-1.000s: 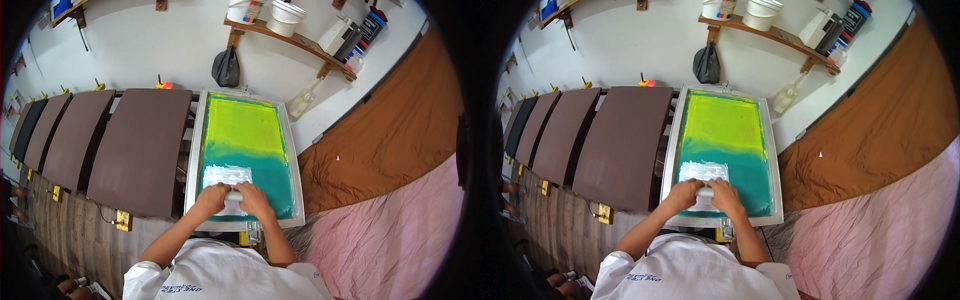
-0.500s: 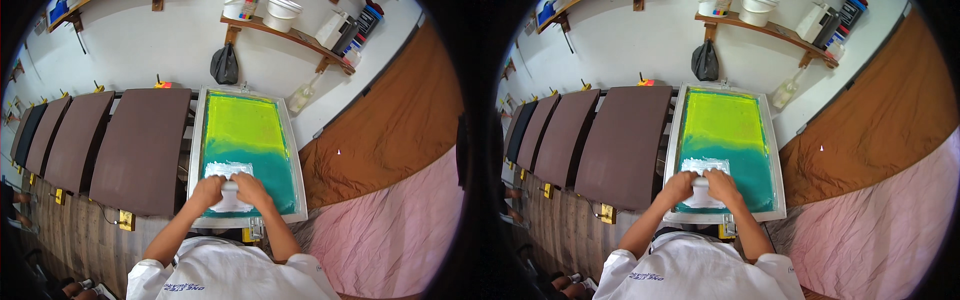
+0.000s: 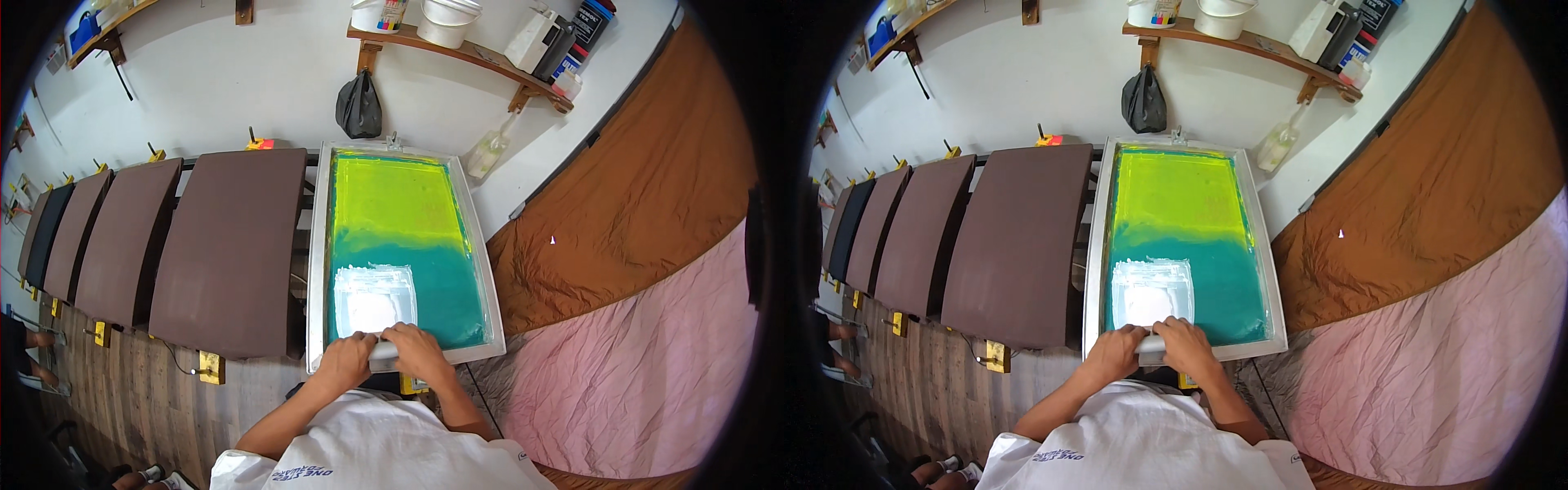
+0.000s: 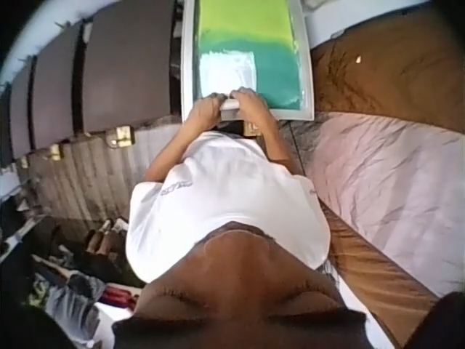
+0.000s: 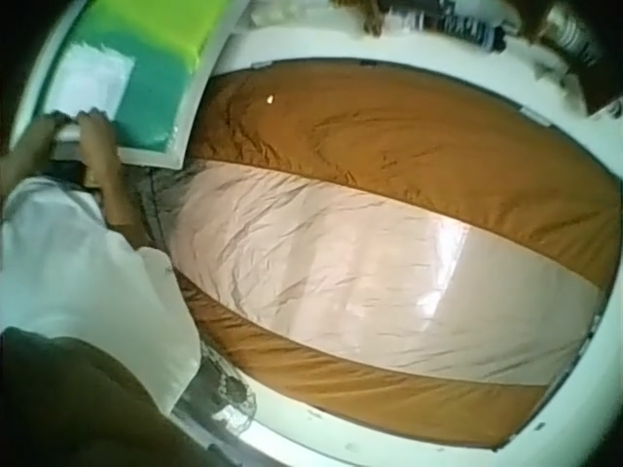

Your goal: Spreading white ink onto a screen using a squeegee at a screen printing station.

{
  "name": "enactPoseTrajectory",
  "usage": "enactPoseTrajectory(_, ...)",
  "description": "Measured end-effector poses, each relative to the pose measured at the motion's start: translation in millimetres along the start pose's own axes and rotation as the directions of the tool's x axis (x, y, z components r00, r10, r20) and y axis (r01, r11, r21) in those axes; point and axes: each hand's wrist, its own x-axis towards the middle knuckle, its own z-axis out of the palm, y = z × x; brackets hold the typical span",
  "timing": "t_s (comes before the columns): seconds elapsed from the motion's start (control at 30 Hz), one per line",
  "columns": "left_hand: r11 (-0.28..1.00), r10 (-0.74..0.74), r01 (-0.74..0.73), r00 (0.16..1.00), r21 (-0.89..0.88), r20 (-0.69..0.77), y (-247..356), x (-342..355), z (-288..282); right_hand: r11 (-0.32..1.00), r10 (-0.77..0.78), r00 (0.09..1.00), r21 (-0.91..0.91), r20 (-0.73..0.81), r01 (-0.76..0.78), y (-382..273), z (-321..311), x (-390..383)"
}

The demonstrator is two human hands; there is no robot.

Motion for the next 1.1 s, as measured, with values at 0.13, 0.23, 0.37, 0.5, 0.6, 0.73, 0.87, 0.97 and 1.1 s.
enactPoseTrajectory(0.13,1.0,-0.007,0.008,0.999,0.024,-0.04,-20,41,-8,0.999,0.009,0.998,-0.052,0.064,-0.005,13,-22,41)
enactPoseTrajectory(0.23,1.0,-0.027,0.027,0.999,0.013,-0.039,-37,81,-17,0.997,0.027,1.0,-0.067,0.013,-0.026,28,-25,79)
enactPoseTrajectory(0.37,1.0,0.004,-0.005,0.993,-0.003,-0.116,-47,79,-1,0.998,0.041,0.999,-0.045,0.007,-0.04,32,-16,78)
enactPoseTrajectory(0.5,1.0,0.0,-0.001,0.99,-0.009,-0.139,-24,30,17,1.0,0.004,0.997,-0.01,-0.077,-0.005,23,16,30)
enactPoseTrajectory(0.6,1.0,0.022,-0.022,0.995,0.001,-0.098,1,-1,13,0.999,0.029,0.999,0.033,-0.029,-0.028,2,8,-8)
enactPoseTrajectory(0.73,0.998,-0.021,0.024,0.999,-0.063,0.042,-3,10,3,1.0,0.015,0.994,-0.01,0.112,-0.014,5,-10,4)
enactPoseTrajectory(0.87,0.997,-0.075,0.072,0.995,-0.041,-0.07,-32,49,-12,0.999,-0.028,0.999,-0.04,0.023,0.029,10,-19,57)
enactPoseTrajectory(0.97,0.995,-0.096,0.094,0.992,-0.021,-0.085,-49,72,-22,0.996,-0.003,1.0,-0.085,-0.019,0.002,12,-20,89)
enactPoseTrajectory(1.1,0.997,-0.045,0.036,0.987,-0.064,-0.154,-64,64,-7,0.998,0.003,1.0,-0.07,-0.017,-0.004,10,-9,87)
